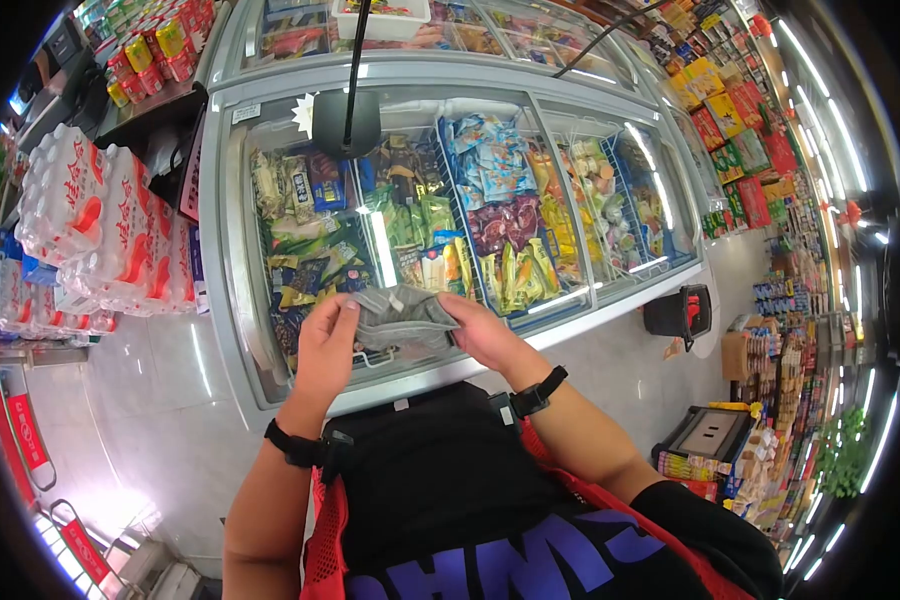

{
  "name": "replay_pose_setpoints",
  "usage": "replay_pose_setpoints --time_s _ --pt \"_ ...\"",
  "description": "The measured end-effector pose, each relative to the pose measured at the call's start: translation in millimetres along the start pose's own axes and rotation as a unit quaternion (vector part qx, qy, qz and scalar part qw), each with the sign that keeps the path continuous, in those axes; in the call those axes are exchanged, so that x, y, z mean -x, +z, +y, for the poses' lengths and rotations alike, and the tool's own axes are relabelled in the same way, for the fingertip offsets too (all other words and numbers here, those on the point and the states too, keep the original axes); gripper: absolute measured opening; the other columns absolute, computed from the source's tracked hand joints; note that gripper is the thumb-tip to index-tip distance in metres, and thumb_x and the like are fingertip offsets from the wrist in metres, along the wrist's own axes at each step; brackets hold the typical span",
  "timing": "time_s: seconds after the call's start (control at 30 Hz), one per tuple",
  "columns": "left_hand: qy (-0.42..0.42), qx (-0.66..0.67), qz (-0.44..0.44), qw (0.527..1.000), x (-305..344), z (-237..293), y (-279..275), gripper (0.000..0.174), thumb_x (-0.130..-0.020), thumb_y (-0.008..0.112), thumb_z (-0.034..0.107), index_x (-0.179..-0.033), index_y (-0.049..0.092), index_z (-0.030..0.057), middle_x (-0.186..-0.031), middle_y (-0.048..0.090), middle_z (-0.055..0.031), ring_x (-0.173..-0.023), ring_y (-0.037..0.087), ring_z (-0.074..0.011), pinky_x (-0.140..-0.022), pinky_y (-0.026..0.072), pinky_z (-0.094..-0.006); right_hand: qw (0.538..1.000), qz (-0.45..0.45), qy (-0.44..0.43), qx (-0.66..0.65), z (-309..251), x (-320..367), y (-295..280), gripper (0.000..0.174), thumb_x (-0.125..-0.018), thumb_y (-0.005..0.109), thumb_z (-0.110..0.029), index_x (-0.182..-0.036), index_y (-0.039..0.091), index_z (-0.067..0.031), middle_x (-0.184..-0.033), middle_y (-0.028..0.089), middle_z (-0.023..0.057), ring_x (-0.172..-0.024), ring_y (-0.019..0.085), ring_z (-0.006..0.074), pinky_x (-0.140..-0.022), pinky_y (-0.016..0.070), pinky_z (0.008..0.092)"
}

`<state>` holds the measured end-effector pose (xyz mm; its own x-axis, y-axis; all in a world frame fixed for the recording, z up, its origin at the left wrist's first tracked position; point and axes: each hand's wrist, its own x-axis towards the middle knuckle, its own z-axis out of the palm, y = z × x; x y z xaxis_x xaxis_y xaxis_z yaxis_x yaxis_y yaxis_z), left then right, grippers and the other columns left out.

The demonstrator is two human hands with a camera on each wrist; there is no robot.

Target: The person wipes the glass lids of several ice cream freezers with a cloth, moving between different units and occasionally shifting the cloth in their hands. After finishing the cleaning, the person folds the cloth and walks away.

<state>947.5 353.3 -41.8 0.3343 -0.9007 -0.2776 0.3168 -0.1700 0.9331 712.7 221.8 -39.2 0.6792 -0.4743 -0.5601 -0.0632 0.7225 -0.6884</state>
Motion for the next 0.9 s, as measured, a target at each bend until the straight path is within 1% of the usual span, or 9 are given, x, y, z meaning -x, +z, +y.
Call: replay_pose_setpoints --time_s 0.2,0.3,0.4,0.5,0.6,0.73,0.77,0.87,0.9 --pt "-0.169 0.272 0.008 0.947 -11.2 38.5 15.9 0.033 -0.120 0.052 0.034 -0.132 0.067 0.0063 -0.118 0.075 -0.0063 -0.103 0.074 -0.0184 -0.091 0.0623 -0.0379 0.981 -0.044 0.040 0.183 -3.9 13.9 7.0 0.063 -0.122 0.040 -0.047 -0.163 0.047 0.0004 -0.154 0.063 0.0113 -0.141 0.061 0.0222 -0.121 0.0469 0.0426" --pt "-0.207 0.353 0.010 0.912 -20.3 31.8 13.5 0.039 -0.119 0.052 0.035 -0.141 0.065 0.0047 -0.132 0.075 -0.0109 -0.124 0.072 -0.0284 -0.112 0.0566 -0.0486 0.989 -0.142 0.000 -0.050 -1.3 9.7 11.9 0.061 -0.122 0.044 -0.044 -0.164 0.046 0.0000 -0.154 0.064 0.0110 -0.142 0.061 0.0221 -0.121 0.0463 0.0428" --pt "-0.221 0.347 0.000 0.911 -30.7 13.0 5.3 0.040 -0.119 0.053 0.036 -0.144 0.063 0.0056 -0.135 0.074 -0.0095 -0.129 0.070 -0.0298 -0.113 0.0550 -0.0495 0.990 -0.138 -0.004 -0.027 -9.3 13.4 17.3 0.063 -0.121 0.045 -0.044 -0.163 0.046 0.0031 -0.158 0.061 0.0149 -0.146 0.060 0.0263 -0.126 0.0431 0.0464" --pt "-0.237 0.256 -0.033 0.937 -25.1 11.9 8.6 0.051 -0.115 0.061 0.044 -0.143 0.061 0.0019 -0.123 0.073 -0.0102 -0.114 0.072 -0.0231 -0.105 0.0570 -0.0408 0.992 -0.097 -0.006 -0.074 -1.9 8.6 12.4 0.047 -0.118 0.055 -0.032 -0.153 0.057 -0.0010 -0.143 0.070 0.0094 -0.132 0.066 0.0192 -0.114 0.0513 0.0407" --pt "-0.130 -0.100 0.037 0.986 -21.3 -5.2 18.4 0.061 -0.111 0.069 0.045 -0.146 0.057 -0.0031 -0.119 0.072 -0.0121 -0.107 0.072 -0.0196 -0.095 0.0596 -0.0344 0.999 -0.017 -0.007 -0.034 3.6 7.4 11.2 0.032 -0.115 0.062 -0.025 -0.138 0.068 -0.0038 -0.126 0.076 0.0044 -0.113 0.071 0.0133 -0.101 0.0553 0.0333" --pt "-0.187 0.007 -0.035 0.982 -9.0 16.1 30.5 0.083 -0.105 0.081 0.040 -0.159 0.039 -0.0065 -0.123 0.071 -0.0157 -0.109 0.071 -0.0191 -0.086 0.0609 -0.0333 0.995 0.008 -0.008 0.098 8.8 4.4 14.4 0.021 -0.109 0.068 -0.017 -0.125 0.076 -0.0066 -0.108 0.077 -0.0016 -0.092 0.069 0.0061 -0.081 0.0549 0.0252" --pt "-0.122 0.022 -0.070 0.990 -6.3 5.0 33.0 0.090 -0.105 0.080 0.043 -0.169 0.032 0.0014 -0.122 0.072 -0.0108 -0.108 0.070 -0.0179 -0.088 0.0594 -0.0327 0.988 0.003 -0.007 0.155 7.5 4.3 12.7 0.020 -0.108 0.069 -0.016 -0.125 0.077 -0.0071 -0.107 0.077 -0.0021 -0.090 0.068 0.0052 -0.077 0.0542 0.0244" --pt "-0.024 -0.085 -0.102 0.991 0.0 -9.9 33.4 0.111 -0.100 0.088 0.028 -0.177 0.012 0.0018 -0.129 0.070 -0.0158 -0.112 0.071 -0.0211 -0.094 0.0594 -0.0351 0.990 0.041 -0.005 0.134 8.0 4.3 21.2 0.019 -0.107 0.070 -0.018 -0.122 0.078 -0.0082 -0.104 0.076 -0.0031 -0.088 0.067 0.0040 -0.071 0.0533 0.0239" --pt "-0.066 -0.085 -0.137 0.985 1.1 9.0 33.3 0.122 -0.097 0.087 0.008 -0.179 -0.004 0.0049 -0.135 0.067 -0.0177 -0.116 0.071 -0.0237 -0.099 0.0584 -0.0376 0.993 0.063 -0.005 0.096 7.0 5.1 26.0 0.019 -0.107 0.070 -0.019 -0.121 0.078 -0.0085 -0.103 0.075 -0.0033 -0.088 0.067 0.0038 -0.070 0.0532 0.0240"
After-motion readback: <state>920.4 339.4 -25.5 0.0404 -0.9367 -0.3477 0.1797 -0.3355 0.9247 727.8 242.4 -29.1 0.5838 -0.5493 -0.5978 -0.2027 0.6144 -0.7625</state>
